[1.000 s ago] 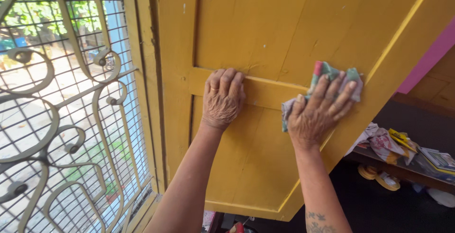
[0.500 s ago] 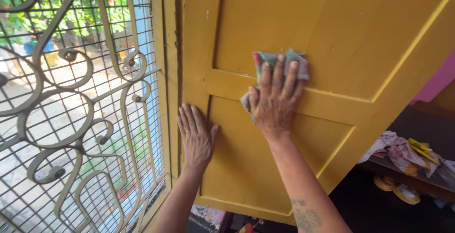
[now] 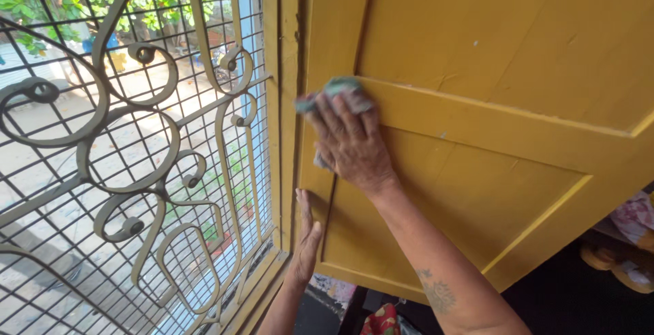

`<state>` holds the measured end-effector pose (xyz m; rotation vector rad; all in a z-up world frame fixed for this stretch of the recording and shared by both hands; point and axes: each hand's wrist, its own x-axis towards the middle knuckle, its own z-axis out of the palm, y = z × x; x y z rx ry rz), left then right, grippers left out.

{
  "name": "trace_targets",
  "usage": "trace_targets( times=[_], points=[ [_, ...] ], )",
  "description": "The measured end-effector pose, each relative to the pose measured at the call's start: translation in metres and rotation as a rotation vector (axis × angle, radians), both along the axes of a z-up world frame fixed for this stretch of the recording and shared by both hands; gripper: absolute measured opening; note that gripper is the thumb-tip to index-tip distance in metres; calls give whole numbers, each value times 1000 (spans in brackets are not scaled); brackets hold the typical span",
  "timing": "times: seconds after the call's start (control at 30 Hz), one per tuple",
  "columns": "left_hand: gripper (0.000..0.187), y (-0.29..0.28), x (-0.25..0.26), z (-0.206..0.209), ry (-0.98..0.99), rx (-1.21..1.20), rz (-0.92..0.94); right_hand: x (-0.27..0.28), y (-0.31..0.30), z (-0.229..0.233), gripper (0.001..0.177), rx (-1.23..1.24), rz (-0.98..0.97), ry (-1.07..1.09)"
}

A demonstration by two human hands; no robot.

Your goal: The person wipes the surface of a yellow wooden door using a cloth. They move the cloth across the door panels in repeated strokes, covering different areas of the door.

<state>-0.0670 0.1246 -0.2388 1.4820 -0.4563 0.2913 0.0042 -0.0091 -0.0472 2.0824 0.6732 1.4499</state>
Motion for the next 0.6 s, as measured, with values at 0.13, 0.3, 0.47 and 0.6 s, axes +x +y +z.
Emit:
trace_targets(
  times=[0.13,0.3,0.47,0.6],
  points=[
    [81,5,4,-1,139,-231,-107,-6,4,-49,64,-106,26,-16],
    [79,10,6,-6,59,-275,-148,-21,1,-106,65,-217,-20,-44],
    [89,18,1,-6,48,-214,-107,-41,-8,-144,70,-306,-89,180],
    [100,33,-6,17,25,-116,-8,-34,-20,-130,72,-326,-46,176]
  ],
)
